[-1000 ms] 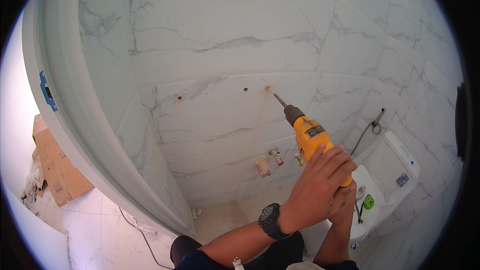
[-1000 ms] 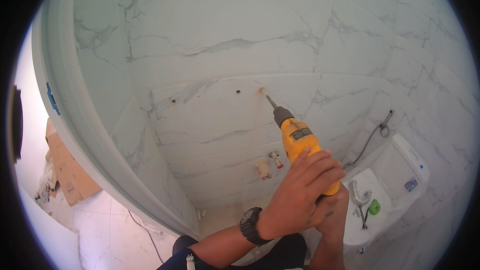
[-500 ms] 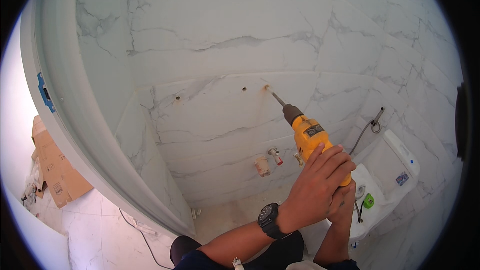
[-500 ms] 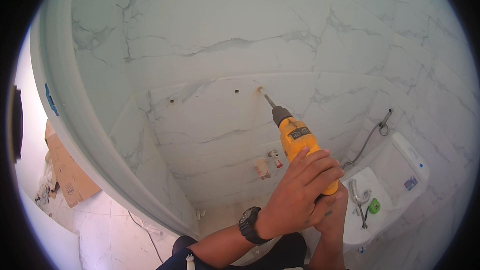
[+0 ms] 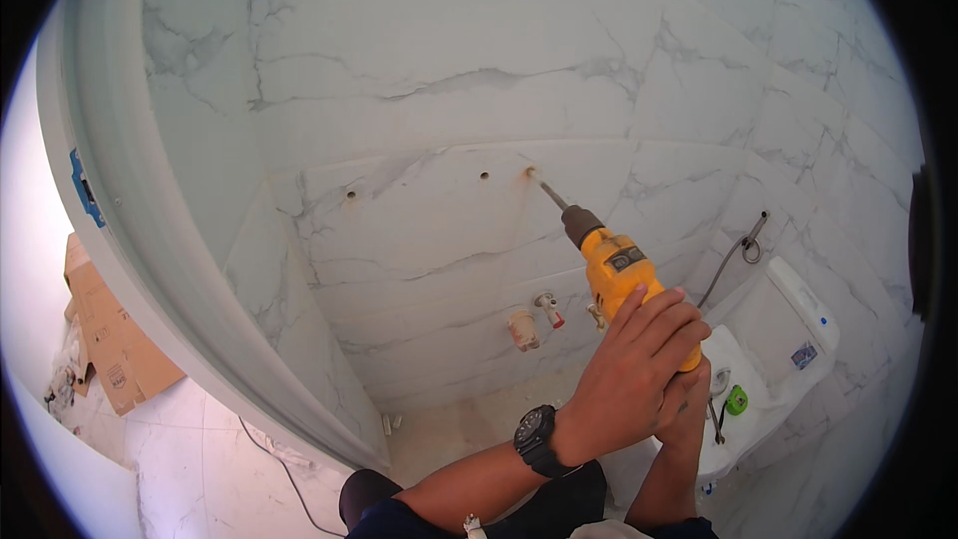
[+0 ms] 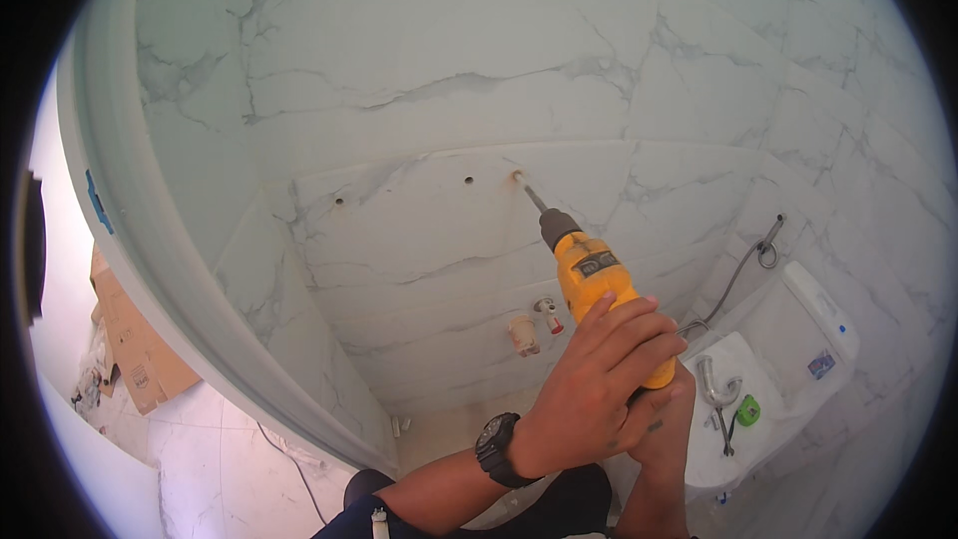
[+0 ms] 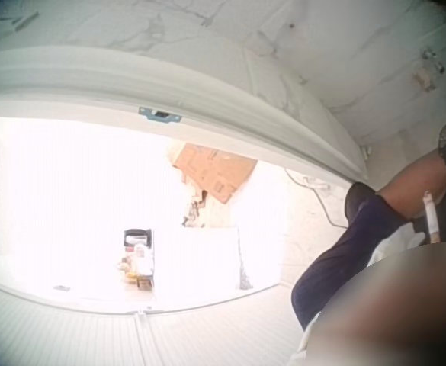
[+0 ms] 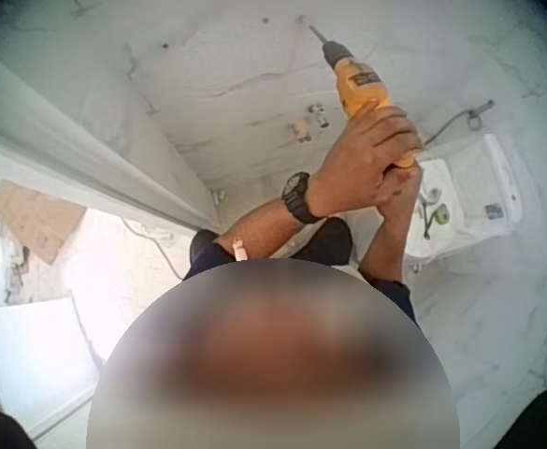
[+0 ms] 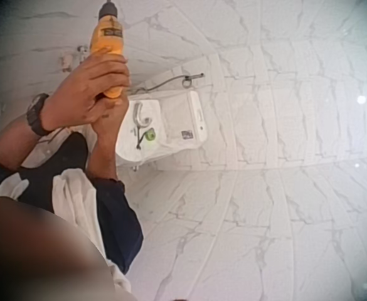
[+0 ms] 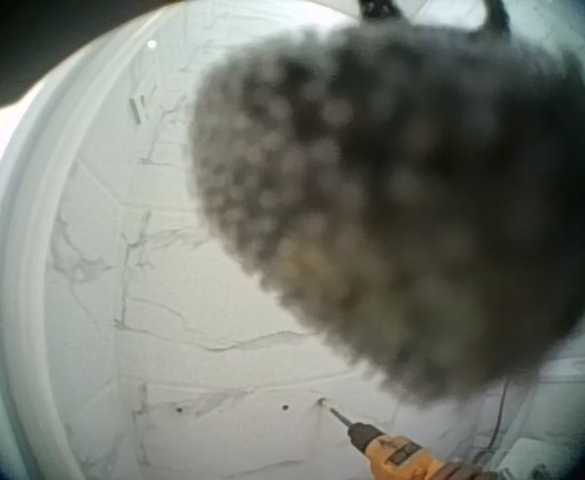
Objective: The person hammers plastic wall anchors into pre-drilled holes in a marble-tiled wall, then uses a yellow power drill to create additional holes in the same wall.
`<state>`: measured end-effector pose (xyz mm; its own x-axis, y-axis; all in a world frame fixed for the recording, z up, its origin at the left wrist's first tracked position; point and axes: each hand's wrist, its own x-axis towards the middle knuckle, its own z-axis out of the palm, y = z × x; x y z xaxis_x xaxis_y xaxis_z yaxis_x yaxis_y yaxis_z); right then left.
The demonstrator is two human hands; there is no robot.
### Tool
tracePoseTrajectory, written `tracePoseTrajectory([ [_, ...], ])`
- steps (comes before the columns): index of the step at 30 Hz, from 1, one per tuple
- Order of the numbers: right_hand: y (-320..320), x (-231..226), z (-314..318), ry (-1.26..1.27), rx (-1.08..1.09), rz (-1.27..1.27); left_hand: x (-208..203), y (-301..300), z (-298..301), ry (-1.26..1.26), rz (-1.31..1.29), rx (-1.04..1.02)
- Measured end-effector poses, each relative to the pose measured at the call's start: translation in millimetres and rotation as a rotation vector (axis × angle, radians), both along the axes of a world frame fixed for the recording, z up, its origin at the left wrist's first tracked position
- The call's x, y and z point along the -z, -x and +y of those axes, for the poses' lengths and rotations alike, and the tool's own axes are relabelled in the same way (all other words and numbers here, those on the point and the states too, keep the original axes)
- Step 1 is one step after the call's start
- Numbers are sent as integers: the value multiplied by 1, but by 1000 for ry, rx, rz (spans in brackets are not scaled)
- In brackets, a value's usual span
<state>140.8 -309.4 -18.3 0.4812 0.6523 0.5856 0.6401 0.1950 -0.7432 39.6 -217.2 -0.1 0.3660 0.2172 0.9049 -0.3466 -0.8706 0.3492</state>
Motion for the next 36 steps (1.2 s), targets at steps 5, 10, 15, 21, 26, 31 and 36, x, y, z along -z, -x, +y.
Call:
tracePoseTrajectory([
  [5, 0, 3, 1, -42, -1, 0, 2, 0, 0, 1, -5, -11],
  [10, -5, 1, 1, -26, -23, -51, 4, -1, 0, 9, -37, -17],
  [15, -5, 0, 0, -10, -19, 16, 6, -3, -1, 5, -51, -25],
  [21, -8, -2, 1, 5, -23, -10, 7, -4, 0, 3, -64, -34],
  [26, -11, -2, -1, 12, -30, -20, 8, -6, 0, 3, -72, -38],
  [31, -12, -2, 0, 23, -15, -45, 9, -7, 0, 15, -70, -36],
  [36, -11, -2, 1, 9, -1, 22, 10, -8, 0, 11, -72, -38],
])
